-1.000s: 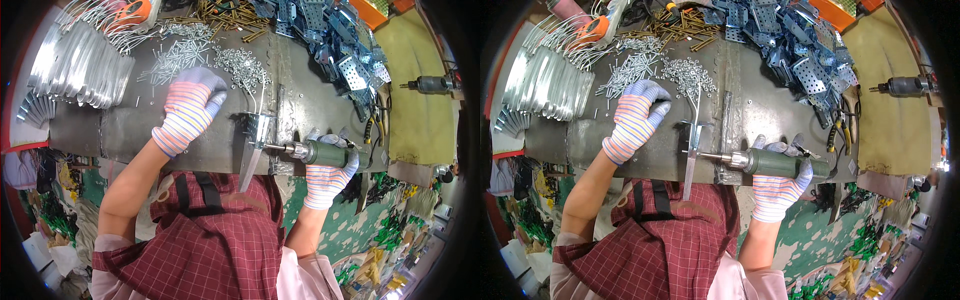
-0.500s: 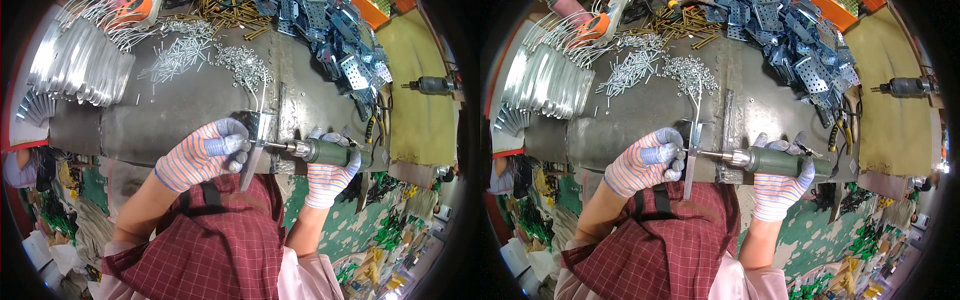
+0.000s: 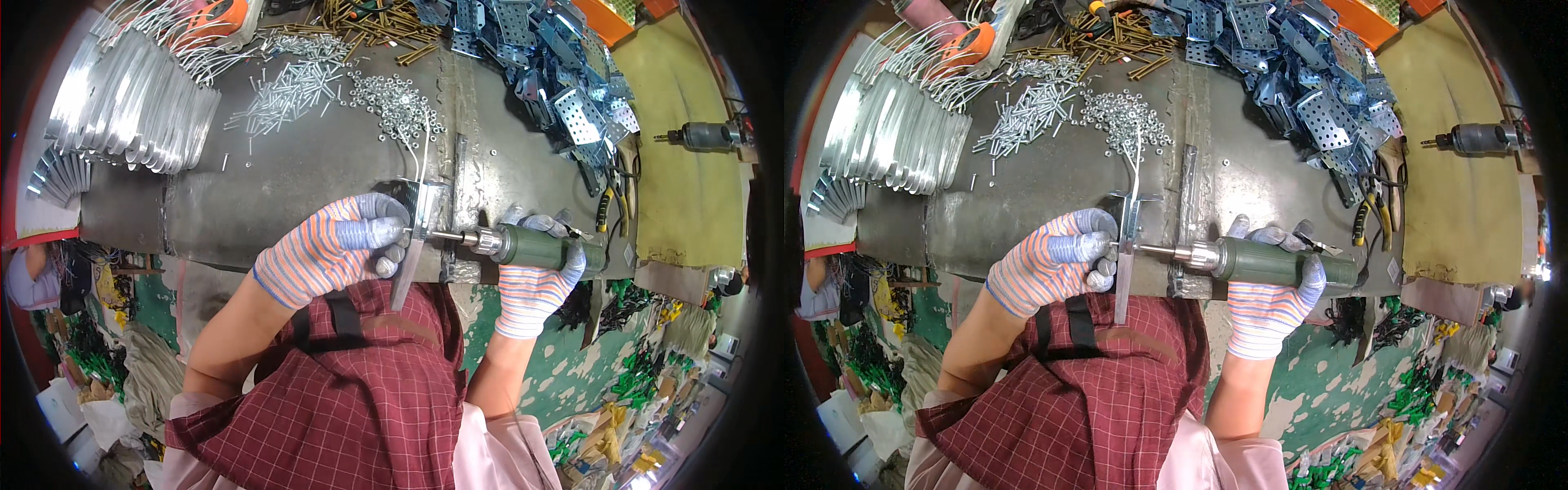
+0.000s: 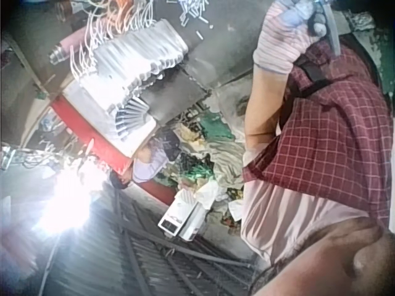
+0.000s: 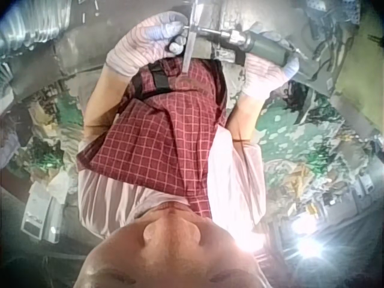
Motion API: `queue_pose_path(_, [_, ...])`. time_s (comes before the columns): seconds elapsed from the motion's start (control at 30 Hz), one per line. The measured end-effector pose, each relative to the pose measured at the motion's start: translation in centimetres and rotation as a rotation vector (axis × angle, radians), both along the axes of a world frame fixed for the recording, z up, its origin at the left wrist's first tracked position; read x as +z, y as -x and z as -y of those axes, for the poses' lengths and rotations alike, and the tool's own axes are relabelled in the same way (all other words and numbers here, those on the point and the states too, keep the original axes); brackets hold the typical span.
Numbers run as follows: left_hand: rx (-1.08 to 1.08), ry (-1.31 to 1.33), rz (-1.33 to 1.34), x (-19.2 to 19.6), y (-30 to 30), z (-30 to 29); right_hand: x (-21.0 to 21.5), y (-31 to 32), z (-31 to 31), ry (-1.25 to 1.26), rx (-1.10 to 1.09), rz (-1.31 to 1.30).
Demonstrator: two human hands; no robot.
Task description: Assembling small metal hardware brackets using screws and an electric screwdriver.
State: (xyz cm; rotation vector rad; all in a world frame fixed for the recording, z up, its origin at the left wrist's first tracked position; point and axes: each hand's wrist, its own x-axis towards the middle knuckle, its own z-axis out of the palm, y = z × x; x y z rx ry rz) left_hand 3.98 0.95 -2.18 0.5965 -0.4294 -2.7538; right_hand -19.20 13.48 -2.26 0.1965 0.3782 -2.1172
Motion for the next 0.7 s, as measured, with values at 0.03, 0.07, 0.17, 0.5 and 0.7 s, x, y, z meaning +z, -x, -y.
queue_pose_path(0.03, [0.001,0.000,0.001,0.2,0.0,-0.1,0.0,0.0,0.0,0.000,-0.002,-0.009])
queue_pose_path(0.07, [0.025,0.062,0.053,0.6,0.2,-0.3,-0.2,0.0,-0.1,-0.001,-0.005,-0.009])
queue_pose_path(0.17, [0.105,0.290,0.252,2.5,0.8,-1.4,-0.5,0.1,-0.3,0.049,0.020,-0.041])
queue_pose_path(0.5, [0.477,1.018,0.688,1.8,2.5,-5.2,0.8,-0.6,-0.2,0.063,-0.011,-0.091])
queue_pose_path(0.7, [0.465,1.051,0.748,1.7,2.3,-5.0,0.6,-0.8,-0.5,0.135,-0.052,-0.108])
